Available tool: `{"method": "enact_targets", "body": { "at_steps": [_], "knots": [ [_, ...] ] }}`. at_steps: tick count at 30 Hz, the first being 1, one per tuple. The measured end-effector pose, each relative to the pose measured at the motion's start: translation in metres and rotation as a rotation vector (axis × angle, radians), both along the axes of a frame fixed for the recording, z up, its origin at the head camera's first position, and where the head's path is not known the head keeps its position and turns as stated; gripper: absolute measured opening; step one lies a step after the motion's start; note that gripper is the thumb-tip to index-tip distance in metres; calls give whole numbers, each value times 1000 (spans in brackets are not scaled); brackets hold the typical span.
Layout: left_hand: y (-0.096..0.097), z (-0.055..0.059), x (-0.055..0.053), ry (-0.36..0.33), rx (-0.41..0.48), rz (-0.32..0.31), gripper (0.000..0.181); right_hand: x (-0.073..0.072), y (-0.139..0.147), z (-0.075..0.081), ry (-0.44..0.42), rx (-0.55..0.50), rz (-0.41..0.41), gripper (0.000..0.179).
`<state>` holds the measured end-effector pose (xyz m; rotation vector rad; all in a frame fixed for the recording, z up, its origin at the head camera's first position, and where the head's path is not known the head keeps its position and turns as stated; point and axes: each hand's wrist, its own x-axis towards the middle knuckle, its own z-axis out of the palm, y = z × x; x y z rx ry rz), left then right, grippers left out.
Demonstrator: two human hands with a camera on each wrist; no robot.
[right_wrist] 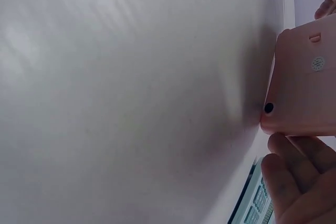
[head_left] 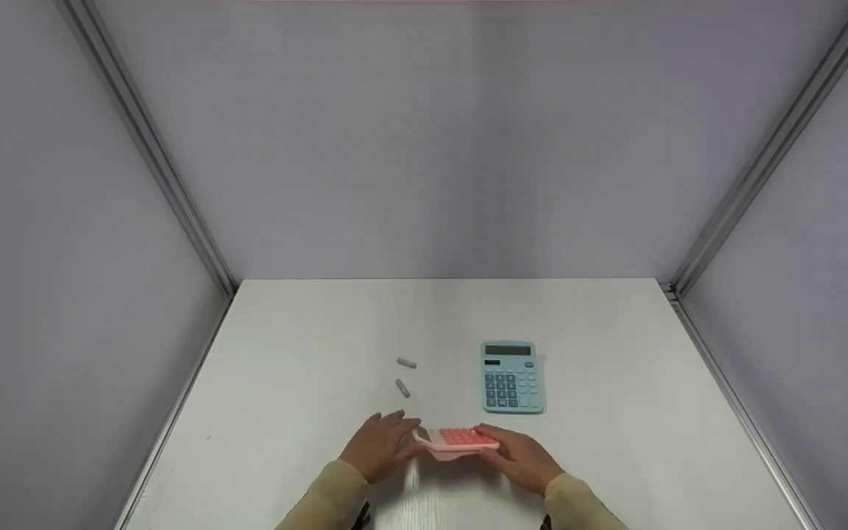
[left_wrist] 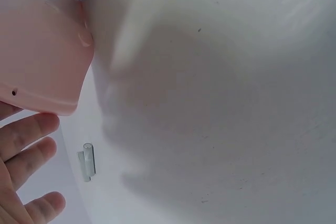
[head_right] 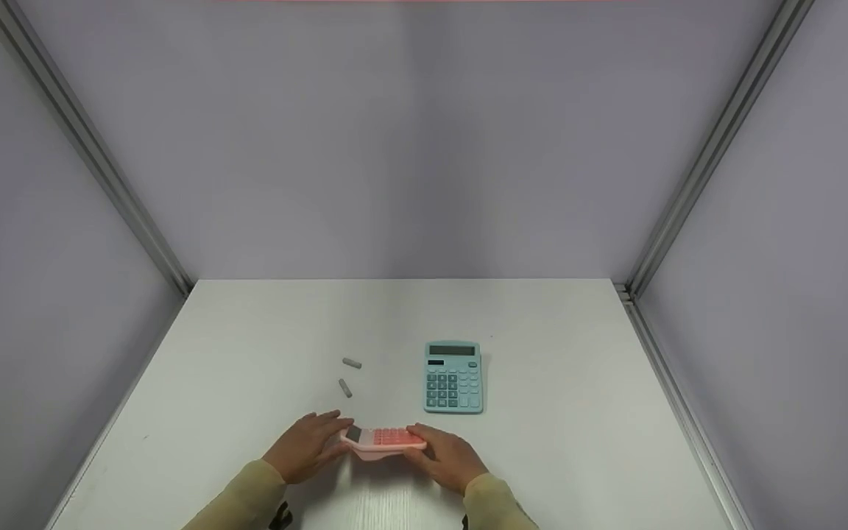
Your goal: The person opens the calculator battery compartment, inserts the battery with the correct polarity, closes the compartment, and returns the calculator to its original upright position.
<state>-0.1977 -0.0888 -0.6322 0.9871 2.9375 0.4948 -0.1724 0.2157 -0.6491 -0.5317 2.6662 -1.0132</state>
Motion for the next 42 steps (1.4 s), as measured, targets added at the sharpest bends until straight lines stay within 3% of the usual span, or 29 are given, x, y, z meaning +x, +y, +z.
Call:
{"method": "enact_targets", "body": {
  "at_steps": [12, 19, 24, 33, 42],
  "knots": [
    [0, -2, 3, -63, 48, 33, 66, -5, -3, 2, 142, -38, -72, 57],
    [1, -6, 4, -55, 97, 57, 61, -7, -6, 3, 224, -80, -101, 53],
    [3, -8, 2, -104, 149, 92, 64, -9, -6, 3, 271, -99, -112, 48],
    [4, -12, -2, -131, 209, 83, 58, -12, -4, 5, 338, -67, -99, 17],
    [5, -10, 0, -183, 206, 109, 62, -13, -2, 7, 325, -64, -102, 22]
  ]
}}
